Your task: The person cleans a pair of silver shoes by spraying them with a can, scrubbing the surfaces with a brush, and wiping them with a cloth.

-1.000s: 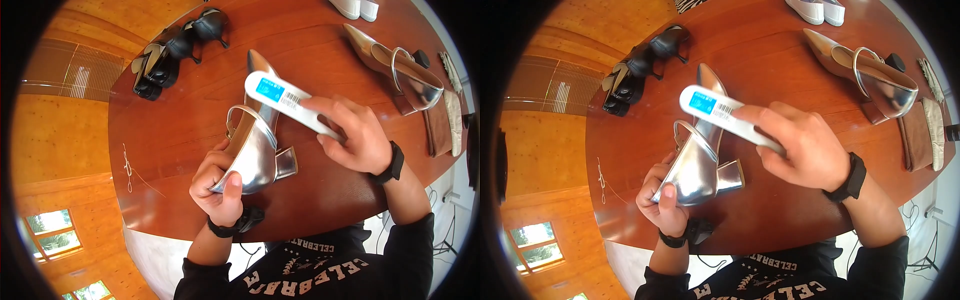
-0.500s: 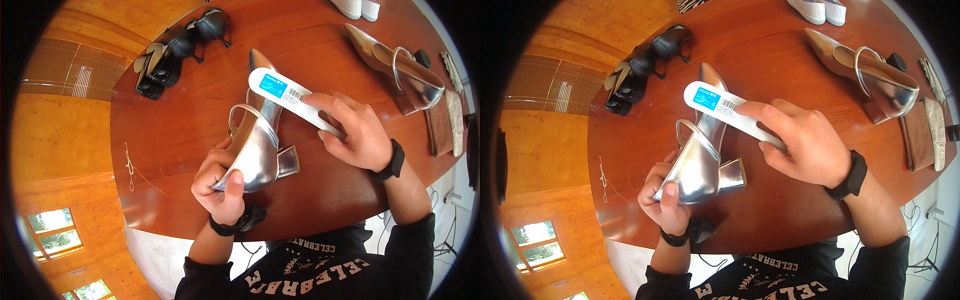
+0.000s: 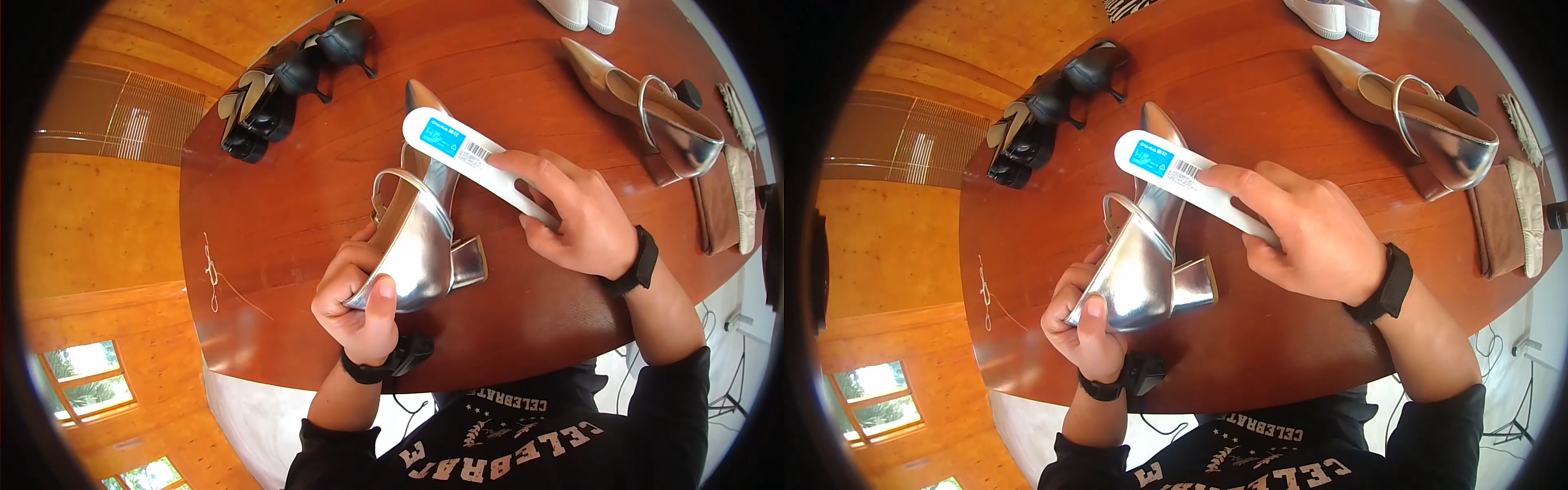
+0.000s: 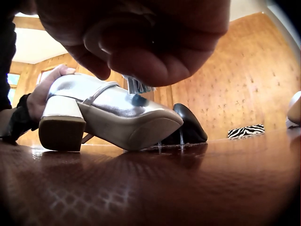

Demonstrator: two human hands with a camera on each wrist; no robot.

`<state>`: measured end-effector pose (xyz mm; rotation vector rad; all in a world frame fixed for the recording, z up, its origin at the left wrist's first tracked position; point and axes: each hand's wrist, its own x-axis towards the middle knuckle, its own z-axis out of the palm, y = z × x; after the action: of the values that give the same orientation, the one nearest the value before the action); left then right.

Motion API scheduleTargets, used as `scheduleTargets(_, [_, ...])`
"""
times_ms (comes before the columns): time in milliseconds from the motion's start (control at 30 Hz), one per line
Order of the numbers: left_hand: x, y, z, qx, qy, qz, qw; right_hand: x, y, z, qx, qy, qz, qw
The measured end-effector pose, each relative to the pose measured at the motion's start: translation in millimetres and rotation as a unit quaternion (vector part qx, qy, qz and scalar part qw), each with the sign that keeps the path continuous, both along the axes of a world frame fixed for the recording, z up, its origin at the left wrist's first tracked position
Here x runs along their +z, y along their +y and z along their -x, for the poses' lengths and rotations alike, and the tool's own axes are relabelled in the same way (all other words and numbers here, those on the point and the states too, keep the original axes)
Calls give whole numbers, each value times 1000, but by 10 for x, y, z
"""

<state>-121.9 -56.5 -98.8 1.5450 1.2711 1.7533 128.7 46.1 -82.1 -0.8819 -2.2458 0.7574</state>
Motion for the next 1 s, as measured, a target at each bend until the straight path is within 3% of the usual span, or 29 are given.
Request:
scheduleTargets(100, [-11,-1,9,0,2,0,1000,-71,20,13,-8,26,-11,1000])
scheduleTargets(200, [-25,-1,23,-4,6,-2,1000,-44,30,-19,-5,6,50,999])
scheduleTargets(533, [36,-3,-21,6,-7,-1,1000,62,-28,-19,37,-4,4,999])
scheduleTargets(633, [72,-47,-22,-26,25,-3,999,-53,16,-12,-28,-23,-28,999])
scheduleTargets(767, [152,-74,-64,-85,82,-16,993,34,8,-40,-1,-6,-36,999])
scheduleTargets(867, [307,-9,-132,-115,152,8,982,53,27,-70,-3,-6,-43,999])
scheduleTargets(1000, [546,67,-307,-150,295,45,943,20,97,-139,-67,-88,-2,994])
